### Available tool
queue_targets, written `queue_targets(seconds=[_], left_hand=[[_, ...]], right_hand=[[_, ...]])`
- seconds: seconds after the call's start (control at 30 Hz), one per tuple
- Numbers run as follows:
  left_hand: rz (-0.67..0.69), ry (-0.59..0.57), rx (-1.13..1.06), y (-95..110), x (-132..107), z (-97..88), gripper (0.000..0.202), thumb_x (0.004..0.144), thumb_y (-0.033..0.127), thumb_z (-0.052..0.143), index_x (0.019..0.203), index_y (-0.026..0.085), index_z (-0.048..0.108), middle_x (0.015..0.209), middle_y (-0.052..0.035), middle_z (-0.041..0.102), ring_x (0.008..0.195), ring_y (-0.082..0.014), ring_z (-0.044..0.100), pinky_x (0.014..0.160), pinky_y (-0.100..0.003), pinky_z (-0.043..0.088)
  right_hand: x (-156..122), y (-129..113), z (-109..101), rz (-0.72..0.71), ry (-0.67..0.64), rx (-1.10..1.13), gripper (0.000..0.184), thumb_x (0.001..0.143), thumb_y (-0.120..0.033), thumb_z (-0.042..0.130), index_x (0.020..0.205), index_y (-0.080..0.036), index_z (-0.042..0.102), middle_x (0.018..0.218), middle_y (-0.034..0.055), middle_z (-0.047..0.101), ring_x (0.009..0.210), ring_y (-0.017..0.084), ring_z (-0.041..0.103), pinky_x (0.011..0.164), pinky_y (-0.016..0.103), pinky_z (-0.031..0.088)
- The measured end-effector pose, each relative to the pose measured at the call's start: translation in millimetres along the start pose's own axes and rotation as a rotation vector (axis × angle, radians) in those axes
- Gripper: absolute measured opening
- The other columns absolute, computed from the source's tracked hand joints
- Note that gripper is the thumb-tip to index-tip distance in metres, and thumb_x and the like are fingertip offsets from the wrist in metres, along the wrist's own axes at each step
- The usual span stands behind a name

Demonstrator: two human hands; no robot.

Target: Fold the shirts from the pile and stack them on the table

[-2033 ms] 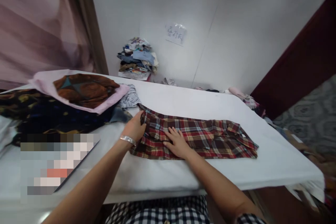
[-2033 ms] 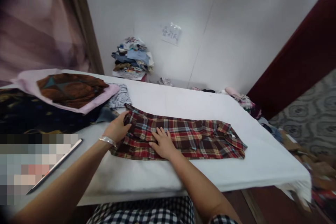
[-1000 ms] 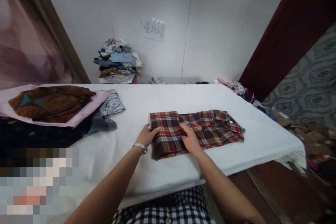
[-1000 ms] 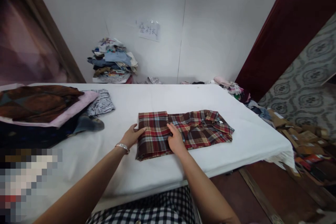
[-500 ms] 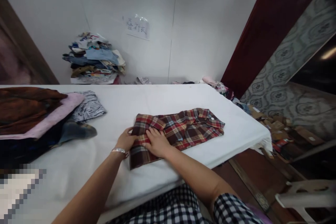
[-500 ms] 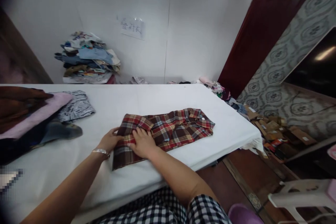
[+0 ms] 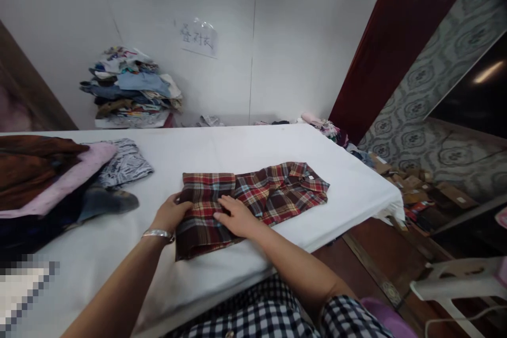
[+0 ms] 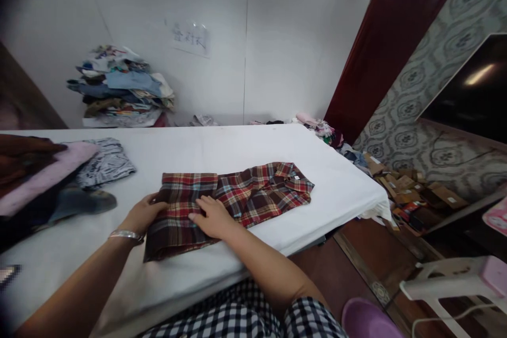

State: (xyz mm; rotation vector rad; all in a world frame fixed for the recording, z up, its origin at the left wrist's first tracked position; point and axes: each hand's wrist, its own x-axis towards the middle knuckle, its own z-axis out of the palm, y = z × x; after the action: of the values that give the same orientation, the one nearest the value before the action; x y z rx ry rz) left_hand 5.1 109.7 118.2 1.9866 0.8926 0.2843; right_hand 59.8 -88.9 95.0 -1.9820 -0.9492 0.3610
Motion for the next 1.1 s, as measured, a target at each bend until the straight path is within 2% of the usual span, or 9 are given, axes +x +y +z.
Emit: queue_targets(seconds=[0.13,0.23,0.3,0.43,0.5,0.6,0.77,0.87,1.1], left_hand=[[0.022,-0.118,-0.354,58,-27,7.8,0.061,0.066,0.026,0.070,0.123,0.015,0.052,0.094,-0.0099,0.069,0.078,-0.0210,0.068,0.070,-0.034,0.057],[0.153,-0.390,-0.634,101,-50,31.6,0.069,0.071,0.037,0.071,0.131,0.019,0.043,0.113,-0.0134,0.064,0.085,-0.0197,0.067,0.073,-0.037,0.058],[0.247,-0.553,-0.656,110,-57,50.5,0.065,0.074,0.042,0.068,0.130,0.020,0.044,0.128,-0.0152,0.056,0.099,-0.0227,0.065,0.082,-0.041,0.056],[0.331,-0.355,-0.314,77,-44,81.4,0.055,0.079,0.041,0.061,0.127,0.017,0.050,0.132,-0.0142,0.054,0.117,-0.0272,0.055,0.099,-0.045,0.046],[0.251,-0.263,-0.176,55,-34,91.5,0.054,0.081,0.040,0.057,0.127,0.013,0.050,0.132,-0.0165,0.054,0.118,-0.0281,0.055,0.102,-0.045,0.043],[0.156,-0.286,-0.132,38,-26,100.0,0.056,0.082,0.039,0.055,0.129,0.010,0.048,0.135,-0.0180,0.052,0.115,-0.0264,0.057,0.101,-0.039,0.044],[0.177,-0.371,-0.182,37,-25,105.0,0.066,0.077,0.045,0.060,0.134,0.014,0.045,0.116,-0.0143,0.066,0.106,-0.0258,0.063,0.093,-0.039,0.049],[0.188,-0.398,-0.159,37,-23,109.5,0.072,0.074,0.047,0.062,0.135,0.013,0.044,0.103,-0.0128,0.071,0.102,-0.0265,0.064,0.094,-0.041,0.048],[0.276,-0.322,-0.029,57,-5,125.5,0.059,0.077,0.044,0.058,0.129,0.015,0.051,0.122,-0.0132,0.063,0.112,-0.0274,0.059,0.096,-0.039,0.046]], right_hand=[[-8,-13,-27,0.032,0.139,0.708,0.049,0.083,-0.049,0.058,0.127,-0.027,0.056,0.132,0.0044,0.058,0.124,0.022,0.052,0.108,0.044,0.035],[-19,1,-64,0.043,0.228,1.100,0.052,0.082,-0.055,0.057,0.126,-0.028,0.055,0.128,0.0029,0.061,0.118,0.022,0.056,0.104,0.044,0.040],[-31,25,-92,0.151,0.305,1.184,0.051,0.081,-0.058,0.055,0.121,-0.027,0.059,0.125,0.0027,0.063,0.115,0.022,0.058,0.101,0.043,0.043],[-55,73,-126,0.408,0.342,1.058,0.039,0.077,-0.046,0.066,0.110,-0.026,0.065,0.119,0.0024,0.066,0.114,0.022,0.059,0.099,0.040,0.045],[-59,82,-129,0.444,0.339,0.974,0.044,0.074,-0.039,0.070,0.116,-0.027,0.062,0.122,0.0024,0.065,0.114,0.022,0.058,0.098,0.039,0.045],[-53,81,-123,0.449,0.340,0.811,0.060,0.069,-0.033,0.073,0.127,-0.028,0.055,0.123,0.0034,0.064,0.111,0.022,0.060,0.098,0.040,0.046],[-47,83,-124,0.270,0.466,0.562,0.063,0.069,-0.023,0.067,0.131,-0.029,0.053,0.125,0.0001,0.062,0.110,0.020,0.059,0.098,0.038,0.046],[-55,96,-127,0.370,0.468,0.452,0.060,0.070,-0.020,0.062,0.129,-0.026,0.055,0.118,0.0018,0.066,0.105,0.021,0.062,0.095,0.040,0.048],[-65,127,-123,0.302,0.458,0.273,0.054,0.072,-0.020,0.061,0.126,-0.025,0.058,0.124,0.0027,0.063,0.113,0.022,0.058,0.101,0.040,0.044]])
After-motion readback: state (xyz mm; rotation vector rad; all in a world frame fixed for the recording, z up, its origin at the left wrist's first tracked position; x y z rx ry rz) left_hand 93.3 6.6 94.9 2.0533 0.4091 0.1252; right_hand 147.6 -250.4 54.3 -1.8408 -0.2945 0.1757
